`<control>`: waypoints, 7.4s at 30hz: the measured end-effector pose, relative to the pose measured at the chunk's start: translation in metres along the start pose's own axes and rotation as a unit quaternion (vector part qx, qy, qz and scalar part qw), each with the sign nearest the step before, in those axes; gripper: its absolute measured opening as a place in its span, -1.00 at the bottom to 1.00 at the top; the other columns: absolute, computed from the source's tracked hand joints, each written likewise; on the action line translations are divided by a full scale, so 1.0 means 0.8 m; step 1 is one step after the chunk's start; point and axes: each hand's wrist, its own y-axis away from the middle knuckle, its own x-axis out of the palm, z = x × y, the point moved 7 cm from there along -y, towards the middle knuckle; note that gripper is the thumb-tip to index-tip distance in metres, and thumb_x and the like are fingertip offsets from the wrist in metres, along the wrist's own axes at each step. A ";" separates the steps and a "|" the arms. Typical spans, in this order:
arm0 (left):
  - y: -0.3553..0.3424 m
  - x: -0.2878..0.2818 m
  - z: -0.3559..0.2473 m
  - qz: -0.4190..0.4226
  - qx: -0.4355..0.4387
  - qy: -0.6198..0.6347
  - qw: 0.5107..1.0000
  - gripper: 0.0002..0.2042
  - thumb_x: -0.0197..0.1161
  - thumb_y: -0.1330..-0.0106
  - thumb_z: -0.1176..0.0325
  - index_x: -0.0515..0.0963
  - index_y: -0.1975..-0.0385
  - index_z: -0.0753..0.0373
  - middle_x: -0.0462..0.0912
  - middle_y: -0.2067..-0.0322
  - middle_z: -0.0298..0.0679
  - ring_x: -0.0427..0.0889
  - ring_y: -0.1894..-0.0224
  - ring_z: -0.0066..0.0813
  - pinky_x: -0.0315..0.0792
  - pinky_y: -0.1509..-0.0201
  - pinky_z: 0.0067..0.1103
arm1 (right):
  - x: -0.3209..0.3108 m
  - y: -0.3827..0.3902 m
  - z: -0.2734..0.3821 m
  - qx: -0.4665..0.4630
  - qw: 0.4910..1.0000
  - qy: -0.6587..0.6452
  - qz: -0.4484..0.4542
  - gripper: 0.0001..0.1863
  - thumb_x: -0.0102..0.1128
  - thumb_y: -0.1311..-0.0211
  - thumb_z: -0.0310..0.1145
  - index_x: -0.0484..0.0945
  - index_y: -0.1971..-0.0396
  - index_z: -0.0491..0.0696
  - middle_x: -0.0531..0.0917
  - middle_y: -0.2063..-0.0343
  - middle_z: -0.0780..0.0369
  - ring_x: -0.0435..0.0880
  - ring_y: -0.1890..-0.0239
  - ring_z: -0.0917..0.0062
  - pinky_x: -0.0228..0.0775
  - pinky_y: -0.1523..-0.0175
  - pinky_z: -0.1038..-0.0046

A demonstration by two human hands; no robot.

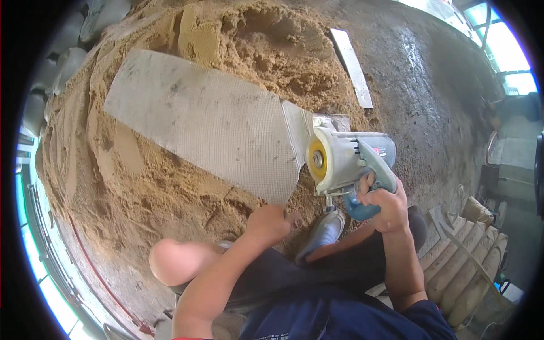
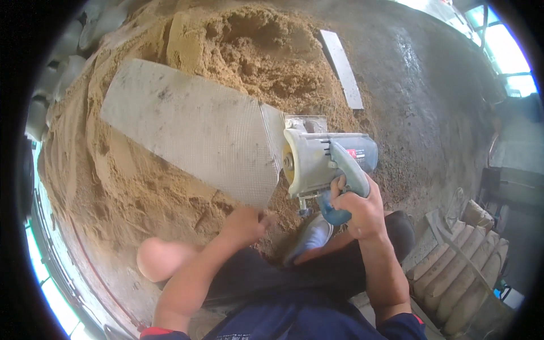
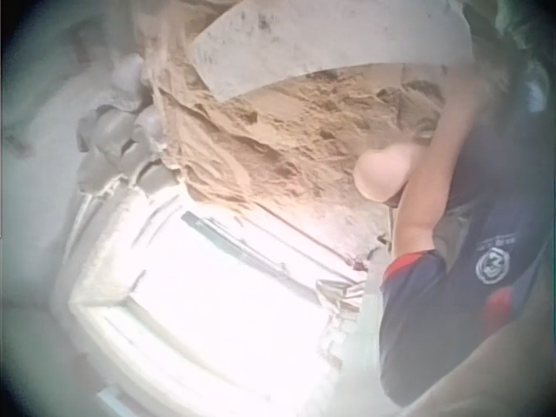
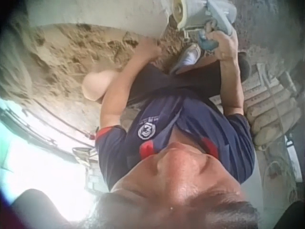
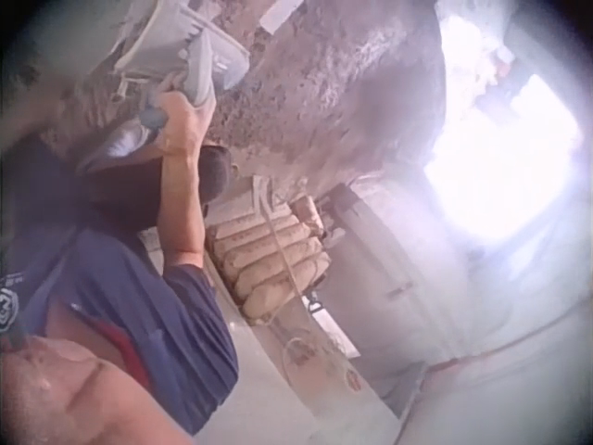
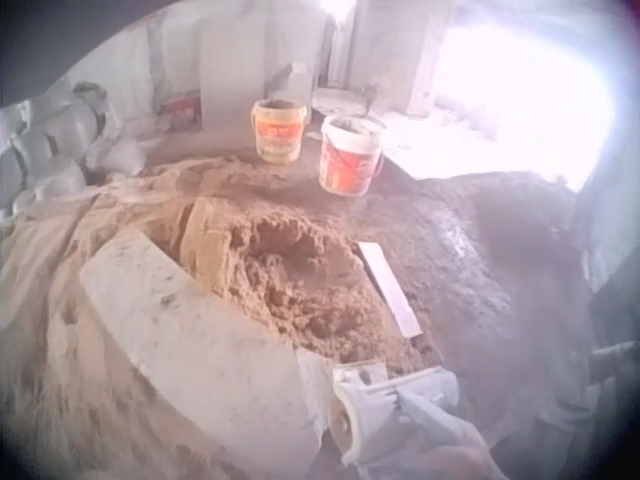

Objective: The person lays floor tiles using a notched trowel, a water bottle, and a rubber mallet, and then uses a power tile cutter to trim a tile.

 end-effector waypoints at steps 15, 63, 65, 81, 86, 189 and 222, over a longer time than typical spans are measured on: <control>0.040 0.005 0.038 -0.399 0.039 0.158 0.902 -0.70 0.31 -0.21 0.27 0.35 0.32 0.33 0.46 0.32 -0.09 0.46 0.27 -0.18 0.36 0.20 -0.35 | -0.007 -0.001 -0.026 -0.034 0.999 0.022 -0.005 -0.73 0.00 0.28 -0.63 0.42 0.42 -0.16 0.46 0.57 0.20 0.38 0.53 0.52 0.25 0.35 0.51; -0.044 0.048 0.077 -0.162 -0.115 0.739 0.644 -0.70 -0.06 -0.47 0.39 0.23 -0.10 0.40 0.46 -0.03 -0.04 0.55 -0.02 -0.15 0.49 -0.09 -0.17 | -0.004 -0.031 -0.062 0.038 0.999 0.021 0.006 -0.81 -0.01 0.24 -0.61 0.40 0.48 -0.13 0.44 0.60 0.21 0.36 0.54 0.53 0.23 0.35 0.50; -0.044 0.049 0.076 -0.162 -0.122 0.735 0.647 -0.70 -0.06 -0.48 0.39 0.24 -0.10 0.39 0.46 -0.03 -0.05 0.55 -0.02 -0.16 0.49 -0.09 -0.17 | -0.005 -0.031 -0.062 0.037 0.999 0.018 0.006 -0.82 -0.01 0.23 -0.60 0.39 0.48 -0.13 0.43 0.60 0.21 0.36 0.54 0.53 0.22 0.35 0.50; -0.047 0.051 0.077 -0.172 -0.128 0.730 0.649 -0.70 -0.08 -0.48 0.38 0.24 -0.12 0.38 0.46 -0.05 -0.04 0.55 -0.03 -0.14 0.46 -0.10 -0.16 | -0.012 -0.030 -0.058 0.032 0.999 -0.025 0.012 -0.81 -0.01 0.22 -0.60 0.40 0.48 -0.13 0.41 0.62 0.22 0.33 0.55 0.53 0.22 0.34 0.48; -0.045 0.051 0.078 -0.171 -0.129 0.732 0.647 -0.70 -0.08 -0.48 0.38 0.25 -0.12 0.37 0.45 -0.06 -0.05 0.54 -0.04 -0.15 0.47 -0.10 -0.17 | -0.005 -0.030 -0.060 0.035 0.999 0.006 0.023 -0.80 -0.01 0.22 -0.61 0.41 0.47 -0.12 0.42 0.61 0.22 0.35 0.55 0.53 0.23 0.34 0.49; -0.043 0.047 0.075 -0.171 -0.146 0.717 0.660 -0.73 -0.07 -0.47 0.39 0.26 -0.08 0.37 0.47 -0.03 -0.04 0.56 0.00 -0.19 0.51 -0.05 -0.25 | -0.007 -0.032 -0.053 0.032 0.998 0.060 0.012 -0.82 -0.02 0.24 -0.60 0.41 0.50 -0.14 0.43 0.63 0.22 0.36 0.57 0.55 0.23 0.37 0.51; -0.047 0.049 0.078 -0.174 -0.125 0.711 0.669 -0.70 -0.07 -0.48 0.35 0.26 -0.09 0.38 0.48 -0.03 -0.04 0.57 0.01 -0.16 0.48 -0.04 -0.22 | -0.009 -0.034 -0.055 0.037 0.998 0.054 0.010 -0.81 -0.02 0.25 -0.61 0.42 0.50 -0.14 0.43 0.63 0.21 0.36 0.58 0.53 0.22 0.37 0.50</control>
